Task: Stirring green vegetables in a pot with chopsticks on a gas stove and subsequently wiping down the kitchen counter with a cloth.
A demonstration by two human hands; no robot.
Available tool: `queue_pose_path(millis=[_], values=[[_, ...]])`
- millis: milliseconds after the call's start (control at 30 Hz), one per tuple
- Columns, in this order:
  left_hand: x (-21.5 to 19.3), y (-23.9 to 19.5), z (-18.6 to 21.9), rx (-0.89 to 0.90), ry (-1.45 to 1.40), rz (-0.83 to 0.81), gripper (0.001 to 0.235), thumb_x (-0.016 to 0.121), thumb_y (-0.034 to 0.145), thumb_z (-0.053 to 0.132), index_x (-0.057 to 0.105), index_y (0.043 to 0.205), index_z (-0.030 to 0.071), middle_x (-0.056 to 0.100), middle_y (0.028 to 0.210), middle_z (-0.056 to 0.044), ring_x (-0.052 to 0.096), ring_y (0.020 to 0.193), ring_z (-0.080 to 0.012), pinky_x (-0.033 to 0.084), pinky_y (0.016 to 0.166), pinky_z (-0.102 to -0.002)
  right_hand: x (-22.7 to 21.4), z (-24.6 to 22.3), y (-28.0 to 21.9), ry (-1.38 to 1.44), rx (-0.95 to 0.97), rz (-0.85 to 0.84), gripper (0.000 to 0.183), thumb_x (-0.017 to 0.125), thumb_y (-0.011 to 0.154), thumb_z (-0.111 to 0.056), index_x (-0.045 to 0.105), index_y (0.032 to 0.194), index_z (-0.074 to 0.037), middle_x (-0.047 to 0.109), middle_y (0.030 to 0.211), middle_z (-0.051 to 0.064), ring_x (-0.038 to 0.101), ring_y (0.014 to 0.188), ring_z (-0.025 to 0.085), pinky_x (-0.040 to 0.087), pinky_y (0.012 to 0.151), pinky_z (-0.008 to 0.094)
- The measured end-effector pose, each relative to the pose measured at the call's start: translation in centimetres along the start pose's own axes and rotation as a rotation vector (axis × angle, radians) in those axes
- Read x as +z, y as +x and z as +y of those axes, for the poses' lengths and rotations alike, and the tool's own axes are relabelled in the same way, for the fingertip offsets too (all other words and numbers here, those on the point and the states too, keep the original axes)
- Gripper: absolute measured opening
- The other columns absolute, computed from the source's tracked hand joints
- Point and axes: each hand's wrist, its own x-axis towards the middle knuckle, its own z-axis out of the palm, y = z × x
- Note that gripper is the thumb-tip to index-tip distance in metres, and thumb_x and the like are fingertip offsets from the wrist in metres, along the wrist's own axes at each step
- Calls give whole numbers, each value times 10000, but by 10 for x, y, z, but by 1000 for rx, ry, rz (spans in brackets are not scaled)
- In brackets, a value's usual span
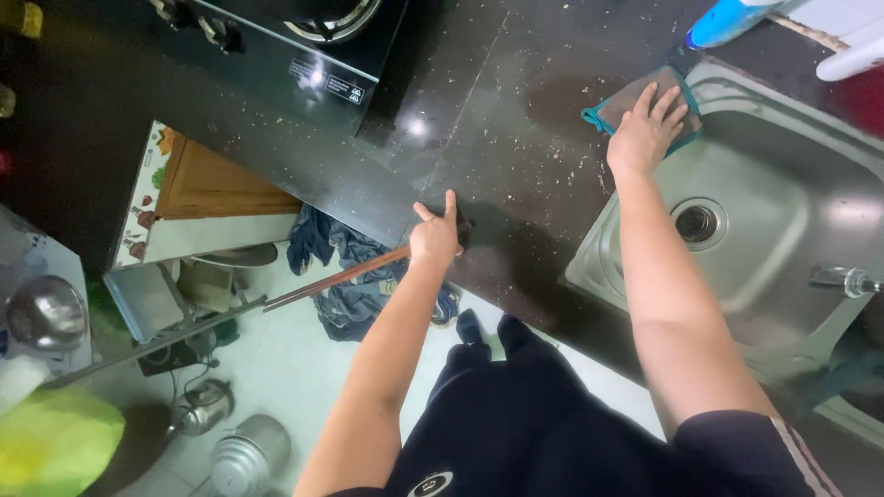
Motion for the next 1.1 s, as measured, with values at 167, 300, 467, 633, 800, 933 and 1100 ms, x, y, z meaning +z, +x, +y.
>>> queue_pose_path(millis=[167, 300, 467, 633, 800, 933, 1100], values=[[2, 1, 0, -13, -19, 9, 1308, 911, 723, 349, 14, 1664, 210, 234, 1478, -544, 747, 931, -419, 614, 704, -374, -4, -36, -14, -39, -123, 10, 617, 537, 1085, -208, 310, 1631, -31, 178, 1683, 285, 156, 1510, 558, 150, 1222, 631], [-4, 1, 1, -27, -1, -38, 1283, 893, 750, 346, -12, 1651, 220, 209, 1485, -528, 739, 947, -428, 625, 695, -373, 2, -88, -36, -60, -313, -38, 610, 542, 1049, -193, 348, 1600, -17, 233, 1661, 282, 160, 1509, 545, 121, 1223, 630], [-2, -3, -2, -6, -30, -12, 1287, 899, 743, 323, 8, 1664, 197, 231, 1475, -542, 738, 959, -433, 606, 770, -388, 39, -145, -58, -83, -540, -30, 614, 563, 1029, -202, 389, 1585, -10, 269, 1657, 279, 197, 1509, 533, 135, 1229, 621], [1, 1, -3, -4, -40, -7, 1297, 902, 743, 342, 3, 1666, 193, 238, 1468, -545, 734, 971, -441, 609, 781, -398, 40, -172, -73, -16, -731, -74, 595, 581, 1024, -211, 418, 1575, -56, 309, 1658, 237, 216, 1517, 513, 144, 1238, 610], [-4, -1, -4, 13, -9, -13, 1147, 790, 825, 263, 18, 1666, 151, 260, 1428, -578, 751, 916, -418, 615, 746, -379, 49, -178, -57, 0, -749, -57, 592, 554, 1045, -213, 404, 1605, -90, 302, 1681, 192, 200, 1539, 463, 129, 1252, 577], [22, 12, -7, 20, -34, 82, 925, 614, 923, 147, 68, 1669, 139, 284, 1387, -598, 756, 888, -431, 615, 720, -394, 53, -199, -36, -71, -755, -7, 594, 553, 1038, -225, 415, 1599, -88, 302, 1675, 195, 208, 1534, 457, 129, 1244, 574], [8, 6, -7, 23, -43, 36, 868, 533, 936, 103, 63, 1665, 121, 272, 1401, -595, 764, 869, -417, 617, 673, -395, 57, -227, 5, -39, -703, -47, 588, 549, 1059, -228, 425, 1611, -71, 300, 1689, 205, 200, 1540, 485, 124, 1247, 592]])
